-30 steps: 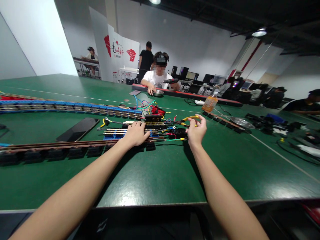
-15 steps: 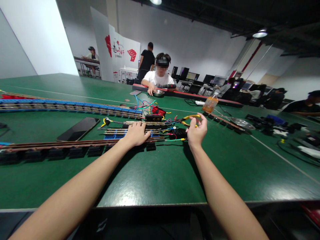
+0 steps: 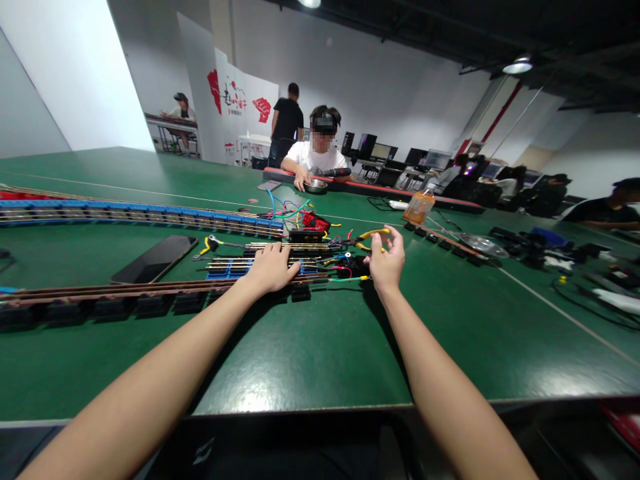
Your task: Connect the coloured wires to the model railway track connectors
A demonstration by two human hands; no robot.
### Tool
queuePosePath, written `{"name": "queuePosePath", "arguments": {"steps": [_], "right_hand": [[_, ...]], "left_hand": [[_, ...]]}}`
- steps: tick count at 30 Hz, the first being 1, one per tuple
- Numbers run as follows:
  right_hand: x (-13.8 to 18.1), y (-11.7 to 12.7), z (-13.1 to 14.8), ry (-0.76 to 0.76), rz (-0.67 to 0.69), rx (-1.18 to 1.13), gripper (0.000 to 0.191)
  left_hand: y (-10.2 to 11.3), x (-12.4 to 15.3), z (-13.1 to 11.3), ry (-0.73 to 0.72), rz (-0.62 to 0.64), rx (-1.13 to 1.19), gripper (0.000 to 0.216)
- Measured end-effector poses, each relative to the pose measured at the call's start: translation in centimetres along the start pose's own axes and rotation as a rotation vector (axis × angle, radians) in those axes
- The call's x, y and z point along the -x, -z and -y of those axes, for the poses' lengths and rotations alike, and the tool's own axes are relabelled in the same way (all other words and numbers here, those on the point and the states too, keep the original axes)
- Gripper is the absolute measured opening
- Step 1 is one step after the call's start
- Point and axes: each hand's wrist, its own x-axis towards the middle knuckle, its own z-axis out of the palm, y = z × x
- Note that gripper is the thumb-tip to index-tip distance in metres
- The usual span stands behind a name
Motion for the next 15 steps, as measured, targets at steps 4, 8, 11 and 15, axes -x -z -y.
{"name": "queuePosePath", "arguments": {"steps": [4, 8, 11, 15], "right_hand": [[-0.1, 0.0, -0.2, -0.020, 0.021, -0.004, 0.049], [0.5, 0.0, 0.0, 0.078, 0.187, 0.103, 0.045], [0.8, 0.0, 0.0, 0.184, 0.327, 0.199, 0.040], [0.9, 0.1, 0.1, 0.268, 0.477, 0.288, 0.033]], "left_hand": [[0.0, 0.0, 0.0, -0.005, -0.011, -0.004, 0.054], [0.0, 0.0, -0.1, -0.005, -0.014, -0.007, 0.053], [0.0, 0.0, -0.1, -0.006, -0.018, -0.010, 0.054], [0.1, 0.0, -0.2, 0.000, -0.008, -0.012, 0.054]]}}
